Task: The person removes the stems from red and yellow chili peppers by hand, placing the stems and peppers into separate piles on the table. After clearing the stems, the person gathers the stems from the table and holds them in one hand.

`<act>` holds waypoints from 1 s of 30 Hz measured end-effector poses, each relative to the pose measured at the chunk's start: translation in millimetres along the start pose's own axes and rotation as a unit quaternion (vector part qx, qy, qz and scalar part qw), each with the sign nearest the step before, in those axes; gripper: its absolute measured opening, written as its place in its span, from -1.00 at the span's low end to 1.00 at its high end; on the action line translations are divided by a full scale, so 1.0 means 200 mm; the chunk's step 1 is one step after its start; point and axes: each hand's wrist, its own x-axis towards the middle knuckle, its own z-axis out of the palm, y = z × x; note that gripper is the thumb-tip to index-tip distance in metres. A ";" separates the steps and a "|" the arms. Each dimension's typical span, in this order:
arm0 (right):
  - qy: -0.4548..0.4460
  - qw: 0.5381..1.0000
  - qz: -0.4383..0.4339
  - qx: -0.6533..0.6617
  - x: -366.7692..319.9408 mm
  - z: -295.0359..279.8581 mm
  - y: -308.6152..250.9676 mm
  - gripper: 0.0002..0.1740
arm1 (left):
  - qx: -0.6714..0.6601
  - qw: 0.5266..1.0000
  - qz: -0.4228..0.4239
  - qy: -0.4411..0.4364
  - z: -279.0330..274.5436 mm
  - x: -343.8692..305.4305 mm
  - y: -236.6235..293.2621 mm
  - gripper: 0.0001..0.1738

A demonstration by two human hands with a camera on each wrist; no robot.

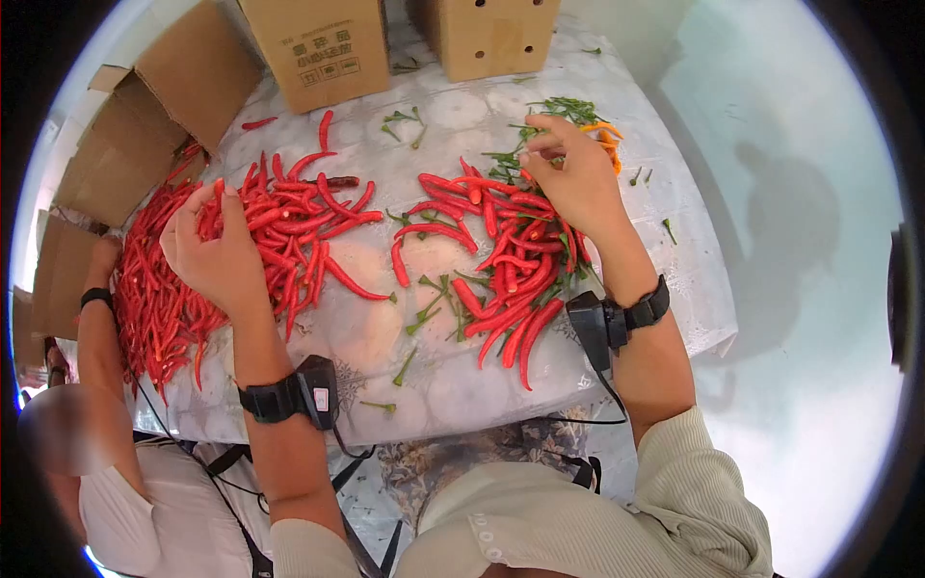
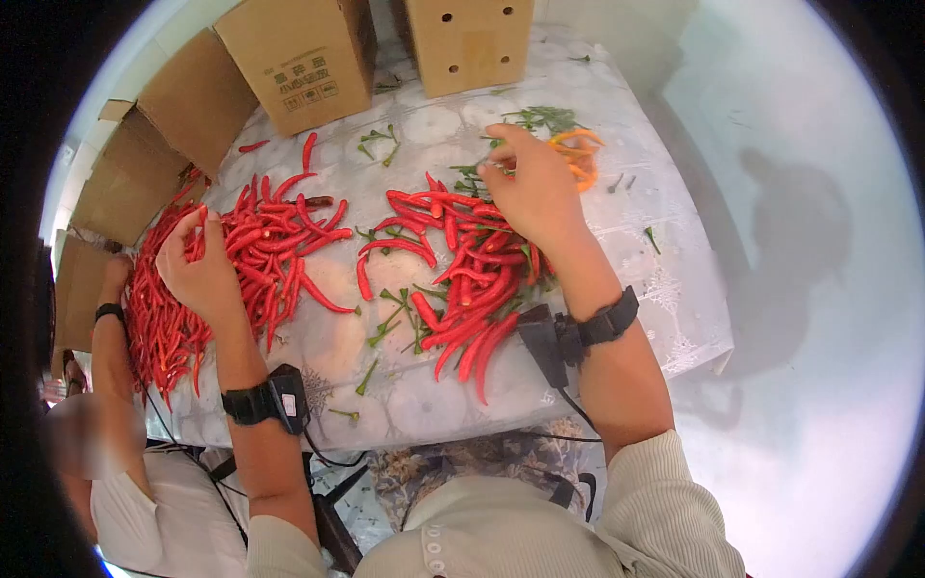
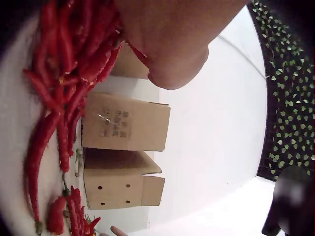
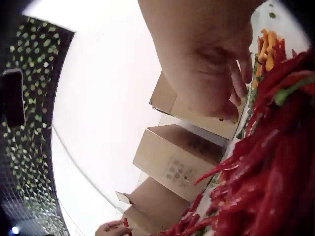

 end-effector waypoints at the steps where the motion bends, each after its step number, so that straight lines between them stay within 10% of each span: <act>1: -0.012 0.998 -0.027 -0.063 -0.01 -0.01 0.00 -0.84 | 0.050 0.998 0.023 0.005 0.00 0.00 -0.01 -0.67; 12: -0.079 0.973 -0.134 -0.170 -0.07 0.04 -0.08 -0.88 | -0.151 0.979 0.095 -0.100 0.00 -0.06 0.17 -0.68; 15: -0.059 0.986 -0.149 -0.053 -0.08 0.07 -0.18 -0.87 | -0.499 0.805 -0.179 -0.265 0.05 -0.14 0.22 -0.72; 19: -0.210 0.962 -0.167 0.056 -0.12 0.10 -0.22 -0.83 | -0.550 0.705 -0.160 -0.418 0.02 -0.20 0.34 -0.76; 24: -0.198 0.963 -0.145 0.106 -0.18 0.14 -0.26 -0.72 | -0.418 0.714 -0.020 -0.562 -0.02 -0.24 0.41 -0.73; 30: -0.158 0.976 -0.057 0.137 -0.18 0.14 -0.28 -0.72 | -0.525 0.681 -0.132 -0.492 0.01 -0.30 0.39 -0.80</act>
